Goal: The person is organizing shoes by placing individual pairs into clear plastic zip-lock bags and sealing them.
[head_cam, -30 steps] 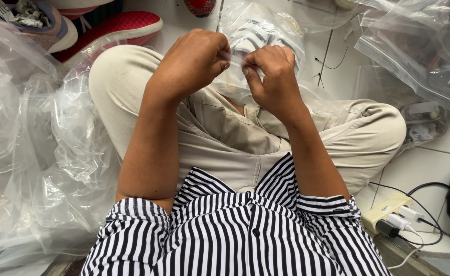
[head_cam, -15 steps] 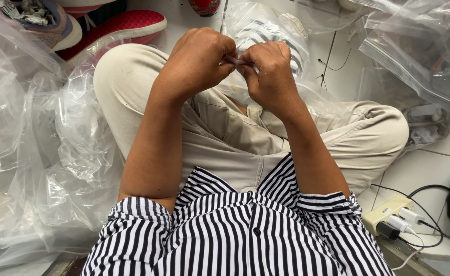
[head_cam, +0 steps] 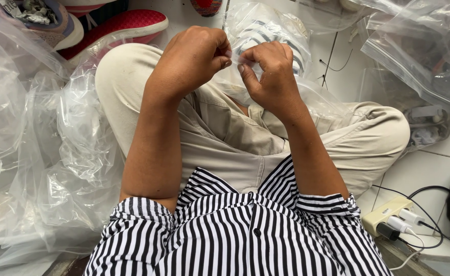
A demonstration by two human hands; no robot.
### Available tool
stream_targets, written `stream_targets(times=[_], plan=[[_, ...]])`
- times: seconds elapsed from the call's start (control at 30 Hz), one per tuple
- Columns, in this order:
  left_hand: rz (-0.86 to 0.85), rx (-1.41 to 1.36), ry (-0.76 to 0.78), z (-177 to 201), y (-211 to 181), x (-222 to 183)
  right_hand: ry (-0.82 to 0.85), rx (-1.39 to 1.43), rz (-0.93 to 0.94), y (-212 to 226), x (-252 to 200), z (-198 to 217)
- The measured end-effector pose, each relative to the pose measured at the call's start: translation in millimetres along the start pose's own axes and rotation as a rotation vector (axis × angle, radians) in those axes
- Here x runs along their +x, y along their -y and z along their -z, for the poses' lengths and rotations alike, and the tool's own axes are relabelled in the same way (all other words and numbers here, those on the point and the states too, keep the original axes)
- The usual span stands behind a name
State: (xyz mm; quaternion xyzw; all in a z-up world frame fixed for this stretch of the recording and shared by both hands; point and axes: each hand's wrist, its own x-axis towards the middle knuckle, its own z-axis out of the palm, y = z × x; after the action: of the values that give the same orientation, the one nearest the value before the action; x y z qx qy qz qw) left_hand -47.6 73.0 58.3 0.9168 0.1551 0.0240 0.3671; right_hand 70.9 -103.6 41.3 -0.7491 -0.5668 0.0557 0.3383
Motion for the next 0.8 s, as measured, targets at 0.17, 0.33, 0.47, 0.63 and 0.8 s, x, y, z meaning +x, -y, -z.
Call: stream_targets(times=[0.17, 0.33, 0.47, 0.63, 0.8], plan=[[-0.046, 0.018, -0.013, -6, 5, 2, 0.029, 0.026, 0.029, 1, 6, -1], [-0.068, 0.025, -0.026, -8, 9, 3, 0.045, 0.040, 0.004, 2, 9, -4], [-0.106, 0.005, -0.039, -12, 14, 5, 0.023, 0.034, 0.014, -1, 9, -8], [-0.134, 0.001, -0.073, -15, 17, 6, 0.011, 0.012, 0.011, -5, 9, -13], [-0.105, -0.158, 0.002, -2, 7, 3, -0.065, -0.006, 0.027, -8, 7, -14]])
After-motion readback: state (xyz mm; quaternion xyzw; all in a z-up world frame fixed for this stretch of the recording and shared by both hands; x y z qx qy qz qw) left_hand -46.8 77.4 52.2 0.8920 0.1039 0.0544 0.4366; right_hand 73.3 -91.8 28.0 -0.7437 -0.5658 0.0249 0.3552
